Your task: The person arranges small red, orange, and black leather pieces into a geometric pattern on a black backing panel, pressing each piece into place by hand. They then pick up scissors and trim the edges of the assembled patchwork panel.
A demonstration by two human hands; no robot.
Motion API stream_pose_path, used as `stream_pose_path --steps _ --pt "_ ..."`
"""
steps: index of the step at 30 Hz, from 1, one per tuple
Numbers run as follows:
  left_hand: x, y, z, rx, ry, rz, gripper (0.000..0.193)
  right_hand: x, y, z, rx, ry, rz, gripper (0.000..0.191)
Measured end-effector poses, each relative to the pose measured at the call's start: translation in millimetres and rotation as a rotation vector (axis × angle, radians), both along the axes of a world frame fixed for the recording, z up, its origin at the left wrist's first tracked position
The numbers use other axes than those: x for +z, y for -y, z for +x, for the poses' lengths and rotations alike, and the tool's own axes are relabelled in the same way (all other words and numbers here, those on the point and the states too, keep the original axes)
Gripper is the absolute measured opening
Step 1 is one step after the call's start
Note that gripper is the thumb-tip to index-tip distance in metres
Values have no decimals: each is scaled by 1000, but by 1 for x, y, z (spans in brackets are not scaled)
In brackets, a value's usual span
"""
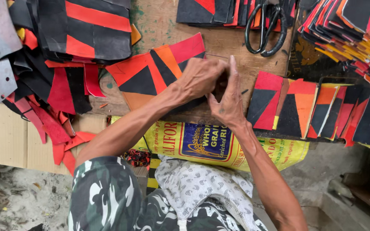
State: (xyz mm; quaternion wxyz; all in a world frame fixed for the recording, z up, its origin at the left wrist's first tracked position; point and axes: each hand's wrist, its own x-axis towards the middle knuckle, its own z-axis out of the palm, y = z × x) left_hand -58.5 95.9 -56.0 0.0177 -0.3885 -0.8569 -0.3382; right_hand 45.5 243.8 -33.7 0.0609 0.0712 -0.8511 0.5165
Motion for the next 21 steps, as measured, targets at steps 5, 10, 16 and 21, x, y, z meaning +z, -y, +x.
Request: stream_pose_path --steps 5,10,16,21 --pt "23 44 22 338 269 -72 29 1 1 0 -11 -33 62 76" --pt "19 45 30 334 258 -89 23 -6 6 -1 56 -174 285 40" --pt "6 28 19 333 156 -26 22 -9 8 -1 42 -182 275 39" --pt "5 33 24 283 209 -79 21 -6 8 -2 21 -188 293 39"
